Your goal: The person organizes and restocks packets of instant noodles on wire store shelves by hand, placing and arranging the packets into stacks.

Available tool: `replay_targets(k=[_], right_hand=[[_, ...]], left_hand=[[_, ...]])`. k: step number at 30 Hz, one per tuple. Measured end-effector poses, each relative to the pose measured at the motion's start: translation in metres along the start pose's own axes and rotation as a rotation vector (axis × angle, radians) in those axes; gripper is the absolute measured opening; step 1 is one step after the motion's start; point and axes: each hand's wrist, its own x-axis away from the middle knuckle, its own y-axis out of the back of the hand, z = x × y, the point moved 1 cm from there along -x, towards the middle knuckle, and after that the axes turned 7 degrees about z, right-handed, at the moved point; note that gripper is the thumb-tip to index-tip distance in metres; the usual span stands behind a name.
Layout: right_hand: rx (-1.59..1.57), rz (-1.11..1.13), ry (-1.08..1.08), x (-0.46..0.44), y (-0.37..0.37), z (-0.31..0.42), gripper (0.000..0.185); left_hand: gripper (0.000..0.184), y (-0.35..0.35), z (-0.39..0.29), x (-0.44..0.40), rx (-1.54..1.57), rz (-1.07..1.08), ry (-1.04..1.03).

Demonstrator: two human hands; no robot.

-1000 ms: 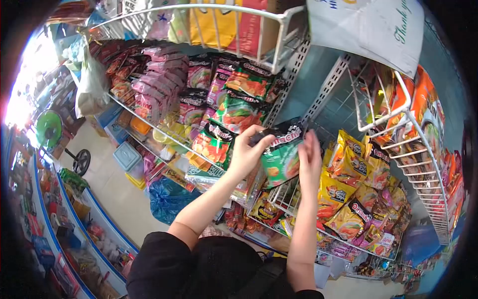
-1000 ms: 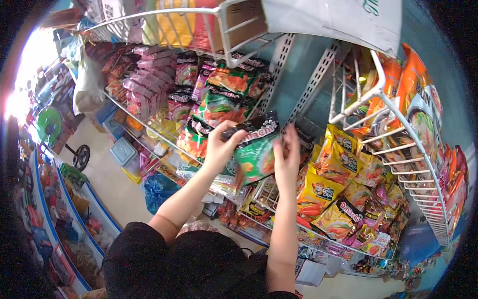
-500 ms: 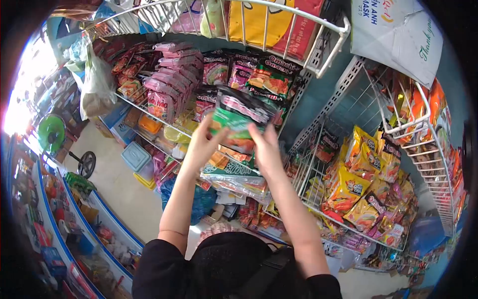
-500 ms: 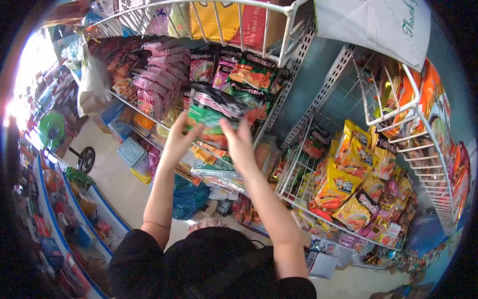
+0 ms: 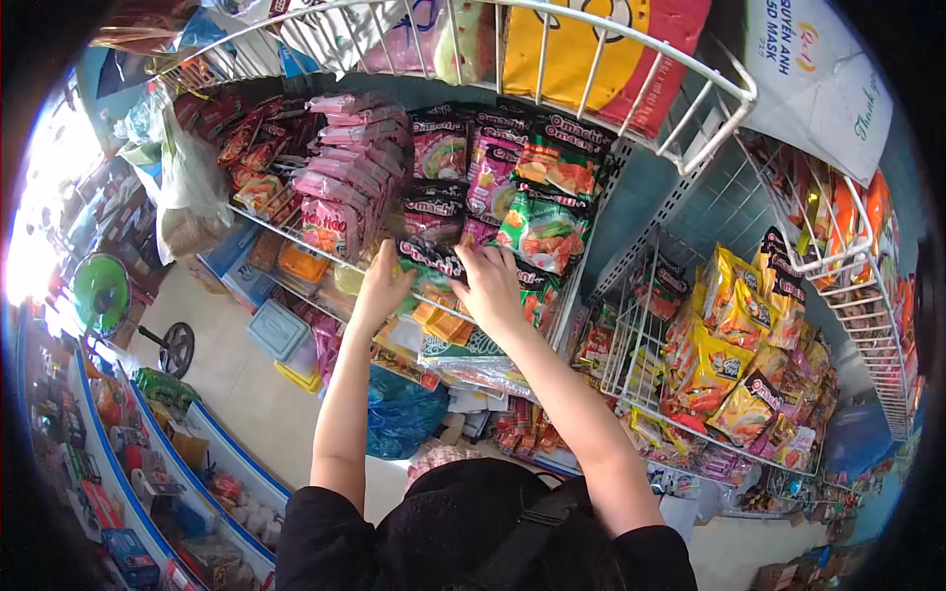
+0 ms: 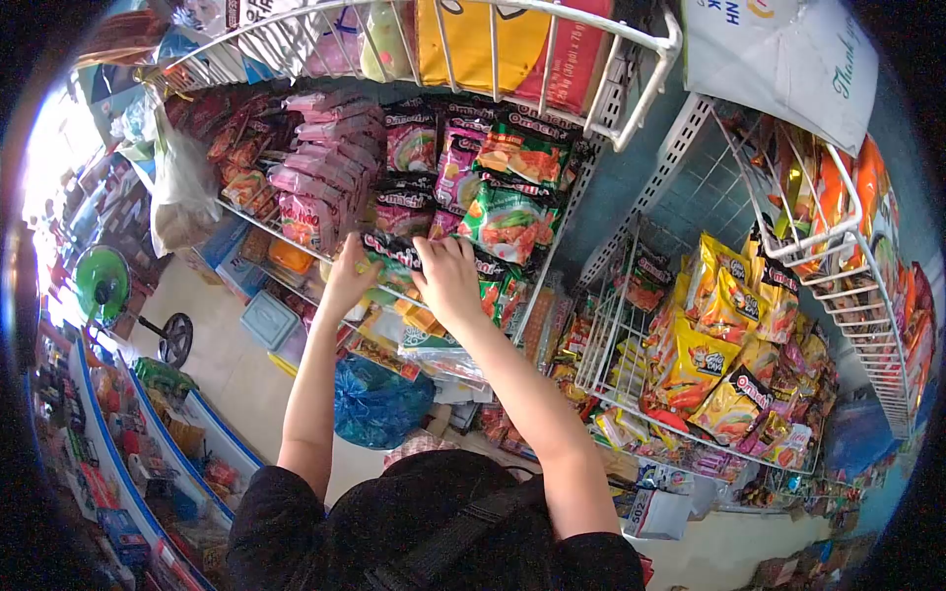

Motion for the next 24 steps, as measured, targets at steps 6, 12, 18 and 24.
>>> replay_targets(k=[6,12,18,24], right_hand=[[0.035,0.103,0.079,0.015,-0.011,-0.007,0.034],[0.023,-0.075,0.143,0.036,0.040,-0.014,0.034],[-0.087,-0.546,-0.207,0.090,0.121,-0.114,0.030],[-0.781,-0.730,-0.854,0.151,0.081,-0.242,0.039]], left_hand=[[0.067,0.006,-0.029,0.015,0.184,0.021,-0.031],[0.067,-0.014,-0.035,0.029,0.462,-0.254,-0.063],[0.056,-0.042,-0.143,0.027,-0.142,-0.477,-0.243],[0.053,-0.168,-0.257,0.001,0.469,0.120,-0.389]])
